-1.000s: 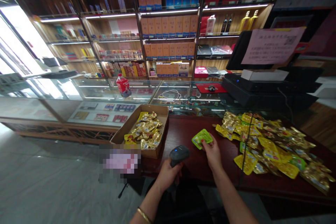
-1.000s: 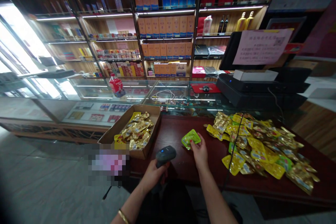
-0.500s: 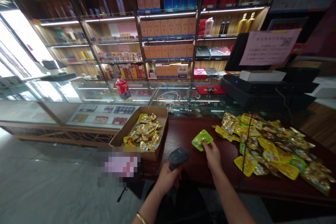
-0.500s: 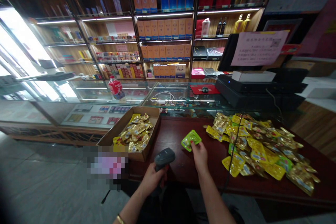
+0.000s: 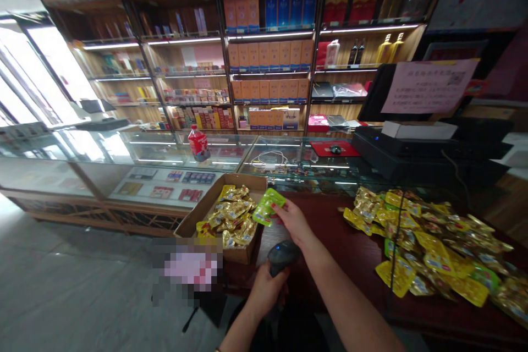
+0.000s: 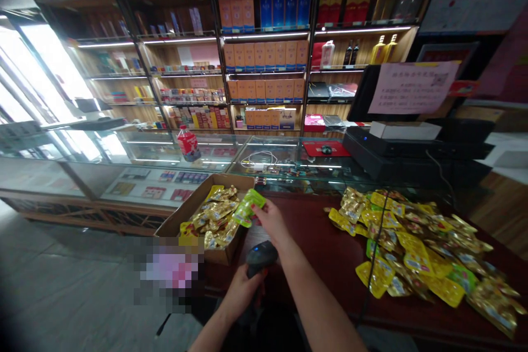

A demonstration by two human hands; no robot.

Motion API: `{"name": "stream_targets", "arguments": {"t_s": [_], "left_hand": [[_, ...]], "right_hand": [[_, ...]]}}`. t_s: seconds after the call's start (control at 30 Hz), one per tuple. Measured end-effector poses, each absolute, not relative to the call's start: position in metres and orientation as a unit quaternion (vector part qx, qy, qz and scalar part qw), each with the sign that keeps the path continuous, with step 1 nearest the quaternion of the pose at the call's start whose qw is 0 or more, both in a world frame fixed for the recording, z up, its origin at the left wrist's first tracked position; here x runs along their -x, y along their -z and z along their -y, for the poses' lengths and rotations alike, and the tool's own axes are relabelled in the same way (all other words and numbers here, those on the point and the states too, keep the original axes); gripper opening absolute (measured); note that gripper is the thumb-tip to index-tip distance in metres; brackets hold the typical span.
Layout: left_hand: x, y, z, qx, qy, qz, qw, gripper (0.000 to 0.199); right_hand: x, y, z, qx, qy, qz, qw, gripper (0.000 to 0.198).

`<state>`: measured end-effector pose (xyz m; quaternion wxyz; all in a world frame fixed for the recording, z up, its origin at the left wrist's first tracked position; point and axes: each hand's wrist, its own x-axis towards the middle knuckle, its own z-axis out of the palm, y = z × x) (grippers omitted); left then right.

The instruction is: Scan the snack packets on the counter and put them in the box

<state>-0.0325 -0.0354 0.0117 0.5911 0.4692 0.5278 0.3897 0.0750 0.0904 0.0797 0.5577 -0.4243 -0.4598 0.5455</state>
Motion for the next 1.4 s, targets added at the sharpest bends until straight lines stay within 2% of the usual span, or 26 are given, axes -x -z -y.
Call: {"name": "stream_targets", "arguments": {"t_s": [0.07, 0.17, 0.27, 0.37, 0.53, 0.77, 0.87, 0.93, 1.03, 1.13, 1.27, 1.4], "left_hand": [[0.033, -0.012, 0.035, -0.472, -0.387, -0.531, 0.588, 0.048], [0.035, -0.012, 0.036, -0.479, -0.382, -0.532, 0.585, 0.048], [0.035, -0.014, 0.036, -0.482, -0.381, -0.527, 0.587, 0.048], [0.035, -0.016, 0.036, -0.477, -0.379, -0.528, 0.592, 0.046], [0.034, -0.016, 0.036, -0.477, -0.380, -0.530, 0.589, 0.047], [0.034, -0.013, 0.037, -0.474, -0.380, -0.526, 0.596, 0.051], [0.034, -0.014, 0.037, -0.474, -0.385, -0.520, 0.597, 0.051], [0.034, -0.014, 0.037, -0.476, -0.387, -0.516, 0.597, 0.051], [0.034, -0.014, 0.037, -0.476, -0.385, -0.514, 0.601, 0.050], [0.034, -0.014, 0.038, -0.477, -0.385, -0.513, 0.601, 0.049], [0.034, -0.016, 0.039, -0.480, -0.388, -0.508, 0.601, 0.049], [0.035, -0.018, 0.038, -0.490, -0.376, -0.509, 0.601, 0.049]], "right_hand": [[-0.066, -0.092, -0.105, 0.428, -0.531, 0.503, 0.532, 0.050], [-0.098, -0.090, -0.118, 0.551, -0.360, 0.568, 0.494, 0.044], [-0.166, -0.066, -0.114, 0.731, -0.123, 0.578, 0.341, 0.057], [-0.226, -0.034, -0.097, 0.831, -0.011, 0.519, 0.201, 0.064], [-0.246, -0.005, -0.062, 0.836, 0.069, 0.532, 0.116, 0.059], [-0.210, -0.027, -0.034, 0.769, 0.039, 0.634, 0.078, 0.047], [-0.217, -0.029, -0.037, 0.779, 0.007, 0.620, 0.089, 0.041], [-0.226, -0.026, -0.042, 0.789, -0.009, 0.603, 0.115, 0.046], [-0.241, -0.016, -0.047, 0.800, -0.007, 0.571, 0.186, 0.061], [-0.256, -0.006, -0.047, 0.805, 0.003, 0.531, 0.266, 0.057], [-0.265, 0.002, -0.045, 0.798, -0.018, 0.436, 0.415, 0.054], [-0.242, 0.002, -0.047, 0.709, -0.172, 0.281, 0.624, 0.047]]}}
